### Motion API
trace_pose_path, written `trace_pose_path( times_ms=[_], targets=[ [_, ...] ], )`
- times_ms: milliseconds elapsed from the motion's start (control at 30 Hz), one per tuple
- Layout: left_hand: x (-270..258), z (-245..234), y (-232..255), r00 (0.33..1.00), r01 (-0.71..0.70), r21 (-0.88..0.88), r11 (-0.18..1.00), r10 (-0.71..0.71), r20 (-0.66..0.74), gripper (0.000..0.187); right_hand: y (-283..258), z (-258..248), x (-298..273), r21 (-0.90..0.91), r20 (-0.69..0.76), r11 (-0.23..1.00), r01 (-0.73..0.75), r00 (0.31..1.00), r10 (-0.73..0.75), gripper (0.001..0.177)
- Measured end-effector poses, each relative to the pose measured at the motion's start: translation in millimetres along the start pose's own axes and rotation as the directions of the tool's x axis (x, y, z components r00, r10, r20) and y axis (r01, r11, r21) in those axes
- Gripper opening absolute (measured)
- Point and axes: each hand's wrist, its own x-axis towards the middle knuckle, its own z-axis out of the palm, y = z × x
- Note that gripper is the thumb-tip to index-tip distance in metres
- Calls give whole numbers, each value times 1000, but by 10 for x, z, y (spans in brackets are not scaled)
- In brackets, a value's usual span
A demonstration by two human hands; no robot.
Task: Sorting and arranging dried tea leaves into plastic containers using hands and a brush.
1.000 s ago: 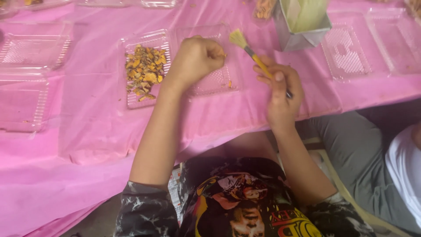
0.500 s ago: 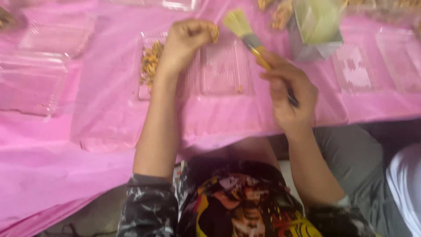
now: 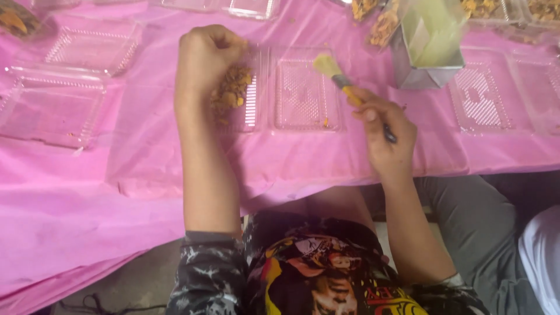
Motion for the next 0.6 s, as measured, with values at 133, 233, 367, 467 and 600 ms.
trace_pose_path(
  times_ms=[133,233,367,467,600],
  targets=[
    [-25,-65,-100,932,319,429,845,-361,18,9,223,57,-132,176,-136,978,-115,981,140,39],
    [-81,-120,66,885,437,373,819,-465,-17,26,328,17,-175,182,-210,977,-115,966,153,37],
    [9,-138,-210,964,250,439,863,-265,-27,35,344,4,-154,224,-215,960,-169,952,218,40],
    [-99,-193,-190,947,305,465,831,-318,-53,25,308,1,-210,160,-175,976,-150,968,178,40],
    [-103,-373,-364,929,352,345,870,-282,-238,14,297,15,-148,137,-173,983,-125,974,148,40]
  ],
)
